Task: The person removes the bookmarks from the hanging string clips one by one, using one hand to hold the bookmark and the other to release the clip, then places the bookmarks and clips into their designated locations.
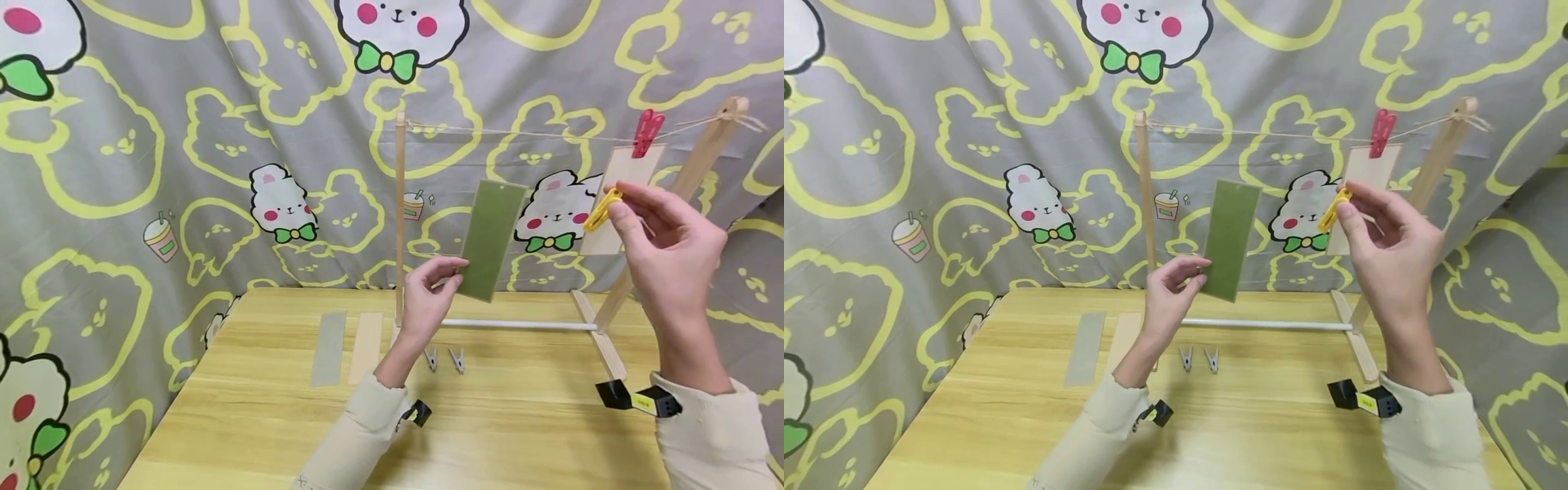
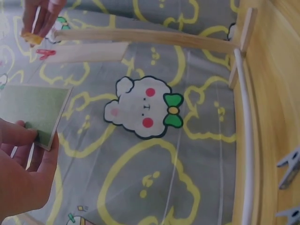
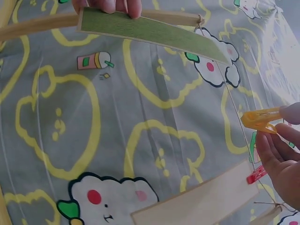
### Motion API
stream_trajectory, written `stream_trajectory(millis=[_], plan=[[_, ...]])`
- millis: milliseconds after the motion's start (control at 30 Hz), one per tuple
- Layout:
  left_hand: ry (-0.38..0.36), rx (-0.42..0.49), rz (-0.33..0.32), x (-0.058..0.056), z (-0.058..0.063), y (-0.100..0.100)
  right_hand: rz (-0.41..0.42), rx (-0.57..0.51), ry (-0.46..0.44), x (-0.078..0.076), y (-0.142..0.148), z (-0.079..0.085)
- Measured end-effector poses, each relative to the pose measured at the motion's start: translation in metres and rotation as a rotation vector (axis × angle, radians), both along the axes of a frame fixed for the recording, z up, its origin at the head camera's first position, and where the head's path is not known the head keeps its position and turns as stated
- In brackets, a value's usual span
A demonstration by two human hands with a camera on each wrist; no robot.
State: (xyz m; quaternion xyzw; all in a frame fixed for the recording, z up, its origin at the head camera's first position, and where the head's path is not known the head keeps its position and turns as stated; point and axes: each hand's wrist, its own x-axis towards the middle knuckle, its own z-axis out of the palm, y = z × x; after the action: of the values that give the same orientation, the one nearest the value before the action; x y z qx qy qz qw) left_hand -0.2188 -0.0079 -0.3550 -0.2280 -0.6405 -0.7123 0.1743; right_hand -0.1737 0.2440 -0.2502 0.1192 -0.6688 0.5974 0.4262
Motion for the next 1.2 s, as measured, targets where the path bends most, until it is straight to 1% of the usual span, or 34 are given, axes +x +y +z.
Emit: stream_trajectory(millis=[100,200,267,333,433,600,700,800,967,1200], plan=[[0.003,-0.010,0.014,0.005,-0.006,-0.008,0.083,-0.092,0.025,0.001,-0.001,-0.011],[0.000,-0.006,0.019,0.010,-0.011,-0.016,0.126,-0.150,0.033,0.002,-0.002,-0.022],[-0.008,-0.001,0.018,0.013,-0.014,-0.022,0.140,-0.172,0.033,0.003,-0.004,-0.029],[-0.016,-0.005,0.015,0.016,-0.017,-0.027,0.134,-0.174,0.025,0.003,-0.006,-0.036],[-0.028,-0.027,0.014,0.019,-0.021,-0.037,0.158,-0.200,0.032,0.005,-0.011,-0.048],[-0.037,-0.031,0.052,0.026,-0.030,-0.054,0.211,-0.263,0.033,0.007,-0.019,-0.065],[-0.046,-0.023,0.067,0.030,-0.034,-0.062,0.208,-0.289,0.014,0.010,-0.021,-0.072],[-0.062,-0.030,0.061,0.033,-0.038,-0.068,0.210,-0.304,0.009,0.011,-0.023,-0.078],[-0.081,-0.051,0.063,0.038,-0.042,-0.077,0.251,-0.316,0.025,0.012,-0.026,-0.089],[-0.079,-0.050,0.047,0.041,-0.047,-0.091,0.271,-0.321,0.007,0.010,-0.031,-0.100]])
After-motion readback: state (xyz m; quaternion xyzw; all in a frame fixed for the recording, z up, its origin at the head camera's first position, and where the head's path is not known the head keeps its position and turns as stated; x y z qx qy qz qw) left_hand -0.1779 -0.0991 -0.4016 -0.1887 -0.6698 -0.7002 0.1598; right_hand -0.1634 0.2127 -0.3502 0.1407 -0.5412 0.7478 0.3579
